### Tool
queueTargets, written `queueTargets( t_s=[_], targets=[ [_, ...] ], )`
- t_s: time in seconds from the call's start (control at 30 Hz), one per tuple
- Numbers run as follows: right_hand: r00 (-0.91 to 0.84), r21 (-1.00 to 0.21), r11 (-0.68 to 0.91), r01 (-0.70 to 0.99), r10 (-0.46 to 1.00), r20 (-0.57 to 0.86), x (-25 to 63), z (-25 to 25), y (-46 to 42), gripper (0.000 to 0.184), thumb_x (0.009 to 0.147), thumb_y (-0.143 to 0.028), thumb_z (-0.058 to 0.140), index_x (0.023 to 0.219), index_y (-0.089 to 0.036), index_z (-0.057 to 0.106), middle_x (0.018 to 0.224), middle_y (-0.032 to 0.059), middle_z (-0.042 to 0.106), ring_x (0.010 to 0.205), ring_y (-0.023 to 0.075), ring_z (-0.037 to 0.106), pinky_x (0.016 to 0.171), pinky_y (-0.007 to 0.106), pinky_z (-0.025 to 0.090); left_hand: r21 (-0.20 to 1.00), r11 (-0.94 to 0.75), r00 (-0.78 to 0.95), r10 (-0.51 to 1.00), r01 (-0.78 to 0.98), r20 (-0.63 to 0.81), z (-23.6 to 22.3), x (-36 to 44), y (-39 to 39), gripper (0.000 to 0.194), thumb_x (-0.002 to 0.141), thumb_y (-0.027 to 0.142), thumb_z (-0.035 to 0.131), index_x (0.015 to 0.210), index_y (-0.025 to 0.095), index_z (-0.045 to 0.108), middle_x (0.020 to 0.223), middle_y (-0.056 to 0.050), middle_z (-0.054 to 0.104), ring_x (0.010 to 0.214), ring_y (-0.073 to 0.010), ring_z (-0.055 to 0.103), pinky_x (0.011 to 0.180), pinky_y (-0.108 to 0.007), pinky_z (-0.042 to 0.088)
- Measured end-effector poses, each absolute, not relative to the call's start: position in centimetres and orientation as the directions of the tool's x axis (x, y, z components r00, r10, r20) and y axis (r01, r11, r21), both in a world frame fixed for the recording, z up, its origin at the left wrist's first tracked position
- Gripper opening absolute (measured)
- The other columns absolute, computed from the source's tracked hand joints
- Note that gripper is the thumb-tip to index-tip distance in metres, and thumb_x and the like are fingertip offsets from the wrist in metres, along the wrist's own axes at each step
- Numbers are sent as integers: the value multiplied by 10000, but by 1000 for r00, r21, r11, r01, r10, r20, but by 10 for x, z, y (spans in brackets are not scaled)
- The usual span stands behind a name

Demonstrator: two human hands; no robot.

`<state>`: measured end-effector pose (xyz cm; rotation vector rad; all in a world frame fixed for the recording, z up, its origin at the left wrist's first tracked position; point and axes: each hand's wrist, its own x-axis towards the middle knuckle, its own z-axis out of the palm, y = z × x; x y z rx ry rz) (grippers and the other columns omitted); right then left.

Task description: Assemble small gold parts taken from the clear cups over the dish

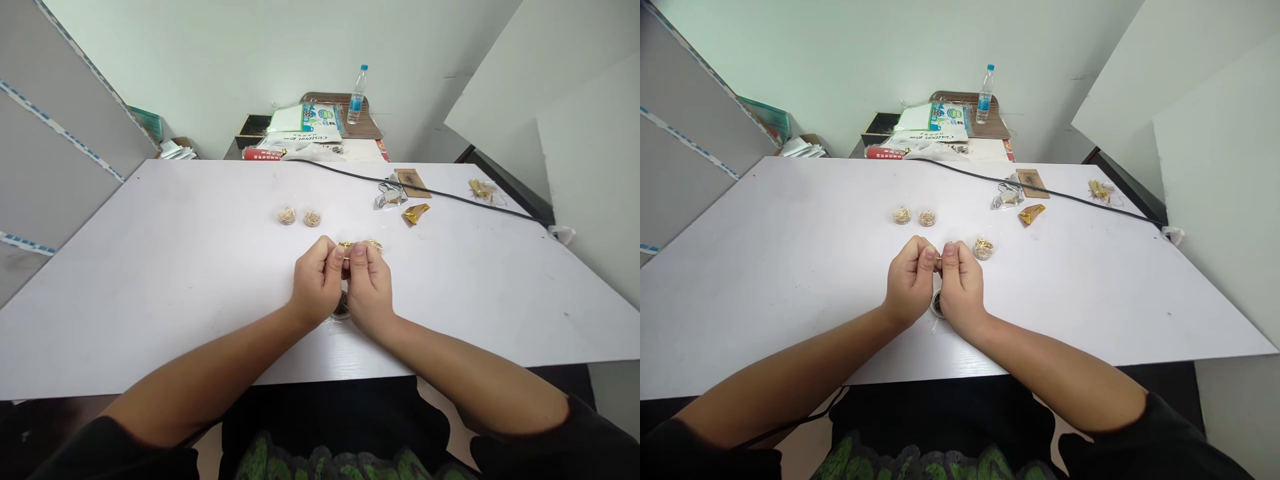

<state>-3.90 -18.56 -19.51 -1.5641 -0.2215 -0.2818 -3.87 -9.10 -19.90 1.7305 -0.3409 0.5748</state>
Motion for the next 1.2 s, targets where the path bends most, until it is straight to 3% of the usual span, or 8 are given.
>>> queueTargets(
  t_s=[0.6,0.83,1.0,1.1,1.2],
  targets=[
    [919,-913,-182,365,-87,385,-41,-191,-184,449,1000,-489,404,661,-196,369,591,-33,416,562,102,406,531,244,367,709,-421,744,111,-565,659,-201,-39,-95,305,992,225,415,701,182,332,603,32,380,531,-83,344,516,-232,313],
    [945,-942,-140,306,-73,318,-38,-193,-183,458,987,-518,417,662,-201,356,594,-37,399,555,102,389,514,247,354,712,-427,761,82,-557,644,-203,-36,-92,300,986,232,429,699,182,356,593,35,395,522,-84,358,507,-233,313],
    [959,-956,-71,285,24,284,-35,-196,-188,445,981,-531,433,690,-194,427,632,-20,469,591,112,463,542,257,393,789,-300,826,9,-536,564,-204,-35,-84,274,999,279,432,744,178,437,646,11,530,579,-93,507,555,-227,408],
    [943,-943,-51,330,58,327,-30,-196,-196,422,994,-497,432,713,-185,479,660,-1,532,627,121,515,599,273,432,770,-290,806,-7,-568,592,-201,-32,-74,277,1004,294,422,757,178,462,659,2,537,604,-101,520,579,-237,423],
    [889,-887,-65,457,27,456,-21,-195,-207,373,1005,-434,440,734,-185,496,664,2,553,638,121,529,622,277,439,747,-360,788,48,-559,613,-200,-25,-62,288,1003,308,421,750,177,464,670,-5,520,618,-110,491,591,-248,413]
  ],
)
